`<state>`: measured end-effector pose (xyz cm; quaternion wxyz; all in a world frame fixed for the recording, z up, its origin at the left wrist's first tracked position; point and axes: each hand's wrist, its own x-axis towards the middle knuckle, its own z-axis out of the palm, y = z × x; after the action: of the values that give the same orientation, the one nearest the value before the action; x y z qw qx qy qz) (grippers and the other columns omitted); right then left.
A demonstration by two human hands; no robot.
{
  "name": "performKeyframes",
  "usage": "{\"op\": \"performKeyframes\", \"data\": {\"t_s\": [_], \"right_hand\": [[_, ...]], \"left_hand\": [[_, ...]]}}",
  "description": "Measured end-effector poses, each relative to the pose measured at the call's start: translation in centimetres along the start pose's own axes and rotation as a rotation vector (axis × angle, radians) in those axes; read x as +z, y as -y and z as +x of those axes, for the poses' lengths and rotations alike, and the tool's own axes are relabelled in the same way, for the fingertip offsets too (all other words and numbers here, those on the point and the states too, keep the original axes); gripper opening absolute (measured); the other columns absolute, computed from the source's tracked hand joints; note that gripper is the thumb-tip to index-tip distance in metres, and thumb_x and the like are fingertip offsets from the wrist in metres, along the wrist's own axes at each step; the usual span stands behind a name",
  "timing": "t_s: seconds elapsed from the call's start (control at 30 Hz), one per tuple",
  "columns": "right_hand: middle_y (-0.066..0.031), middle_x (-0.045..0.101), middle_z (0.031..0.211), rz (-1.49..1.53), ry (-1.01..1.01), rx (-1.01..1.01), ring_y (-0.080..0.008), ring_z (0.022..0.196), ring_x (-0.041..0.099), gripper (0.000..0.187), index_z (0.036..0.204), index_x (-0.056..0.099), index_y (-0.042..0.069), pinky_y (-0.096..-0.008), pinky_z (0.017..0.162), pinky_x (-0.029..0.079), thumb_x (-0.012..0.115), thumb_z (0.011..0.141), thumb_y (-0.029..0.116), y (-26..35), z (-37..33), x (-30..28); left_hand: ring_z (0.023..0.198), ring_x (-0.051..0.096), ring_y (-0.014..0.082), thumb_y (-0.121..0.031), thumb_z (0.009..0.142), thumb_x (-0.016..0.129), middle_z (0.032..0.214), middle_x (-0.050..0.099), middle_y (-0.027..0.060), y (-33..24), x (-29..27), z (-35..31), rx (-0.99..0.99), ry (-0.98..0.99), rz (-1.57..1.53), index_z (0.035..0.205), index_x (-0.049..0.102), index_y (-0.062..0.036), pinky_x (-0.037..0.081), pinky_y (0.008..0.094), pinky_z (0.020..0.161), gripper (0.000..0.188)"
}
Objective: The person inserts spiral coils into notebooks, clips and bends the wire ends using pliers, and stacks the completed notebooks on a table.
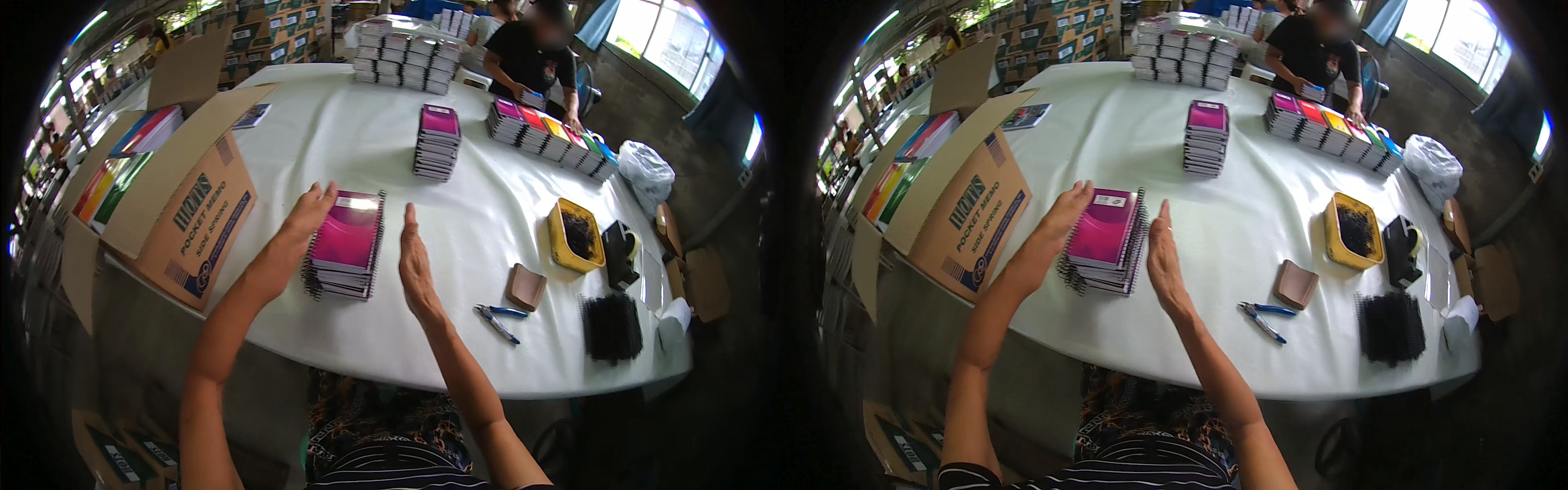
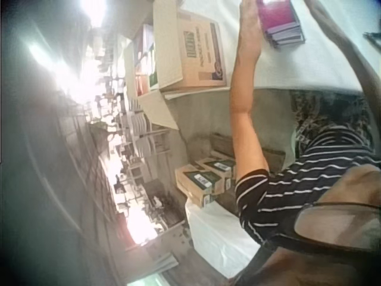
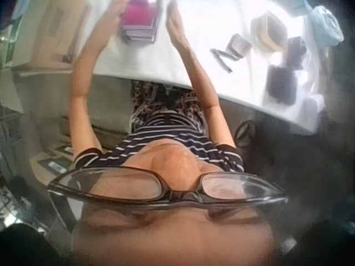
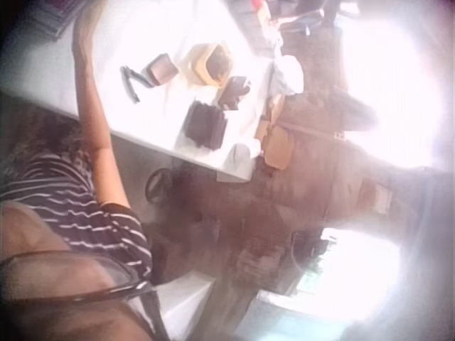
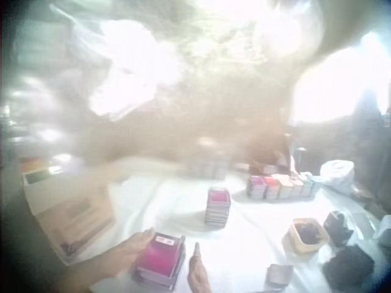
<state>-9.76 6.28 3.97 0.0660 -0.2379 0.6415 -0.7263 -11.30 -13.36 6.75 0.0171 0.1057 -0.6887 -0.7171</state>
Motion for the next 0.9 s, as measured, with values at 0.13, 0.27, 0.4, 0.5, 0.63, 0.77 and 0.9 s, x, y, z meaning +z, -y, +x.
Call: {"op": "performKeyframes", "data": {"t_s": [0.13,0.27,0.4,0.5,0.63,0.77,0.9], "right_hand": [[-0.0235,0.008,0.159,-0.072,-0.001,0.063,-0.0321,0.149,0.006,0.077,0.153,0.001,0.000,-0.0358,0.120,0.008,0.020,0.103,0.054,-1.3,1.3,2.0],[-0.0229,0.009,0.159,-0.049,0.017,0.008,-0.0312,0.149,0.004,0.078,0.153,0.003,-0.001,-0.0350,0.120,0.006,0.019,0.102,0.056,-1.7,1.7,2.2],[-0.0211,0.016,0.154,0.224,-0.006,0.147,-0.0289,0.144,0.011,0.083,0.149,0.014,-0.005,-0.0358,0.119,0.008,0.019,0.100,0.062,0.4,-0.4,1.3],[-0.0180,0.038,0.146,0.163,-0.050,0.237,-0.0256,0.136,0.030,0.089,0.145,0.030,-0.007,-0.0356,0.117,0.016,0.017,0.097,0.067,-2.3,-1.0,0.0],[-0.0173,0.032,0.151,0.239,0.117,0.275,-0.0240,0.144,0.021,0.096,0.142,0.033,-0.011,-0.0353,0.119,0.011,0.014,0.094,0.071,-5.3,-1.8,0.7],[-0.0209,0.037,0.148,0.318,0.085,0.245,-0.0256,0.138,0.031,0.087,0.145,0.030,-0.008,-0.0347,0.117,0.018,0.019,0.099,0.065,-6.0,-2.0,1.5],[-0.0229,0.015,0.157,0.070,-0.124,0.211,-0.0277,0.147,0.010,0.085,0.149,0.014,-0.009,-0.0359,0.120,0.007,0.017,0.100,0.061,-5.4,-5.1,3.6]], "left_hand": [[0.103,0.064,0.0178,-0.043,0.103,0.043,0.117,0.064,0.0107,0.6,-0.9,-0.6,-0.094,0.258,-0.269,0.130,0.050,-0.0024,0.053,0.0332,0.091,0.049],[0.102,0.064,0.0180,-0.047,0.102,0.040,0.116,0.065,0.0100,1.0,-2.1,0.4,-0.103,0.321,-0.272,0.128,0.053,-0.0032,0.053,0.0334,0.090,0.053],[0.103,0.063,0.0199,-0.054,0.102,0.035,0.113,0.066,0.0108,1.6,-4.7,0.3,-0.291,0.217,-0.307,0.124,0.057,-0.0032,0.052,0.0344,0.092,0.059],[0.107,0.062,0.0219,-0.054,0.100,0.040,0.118,0.065,0.0126,2.7,-5.4,-0.3,-0.441,0.229,-0.296,0.126,0.057,-0.0002,0.050,0.0362,0.095,0.062],[0.108,0.062,0.0226,-0.047,0.100,0.047,0.123,0.063,0.0136,4.6,-4.8,-1.0,-0.332,0.211,-0.216,0.129,0.054,0.0023,0.051,0.0367,0.095,0.058],[0.108,0.063,0.0222,-0.040,0.099,0.052,0.124,0.062,0.0146,4.6,-5.7,-0.1,-0.322,0.316,-0.190,0.130,0.054,0.0027,0.052,0.0365,0.095,0.053],[0.102,0.066,0.0213,-0.030,0.098,0.055,0.120,0.064,0.0150,5.0,-6.7,2.1,-0.384,0.403,-0.134,0.130,0.054,0.0029,0.056,0.0345,0.088,0.046]]}}
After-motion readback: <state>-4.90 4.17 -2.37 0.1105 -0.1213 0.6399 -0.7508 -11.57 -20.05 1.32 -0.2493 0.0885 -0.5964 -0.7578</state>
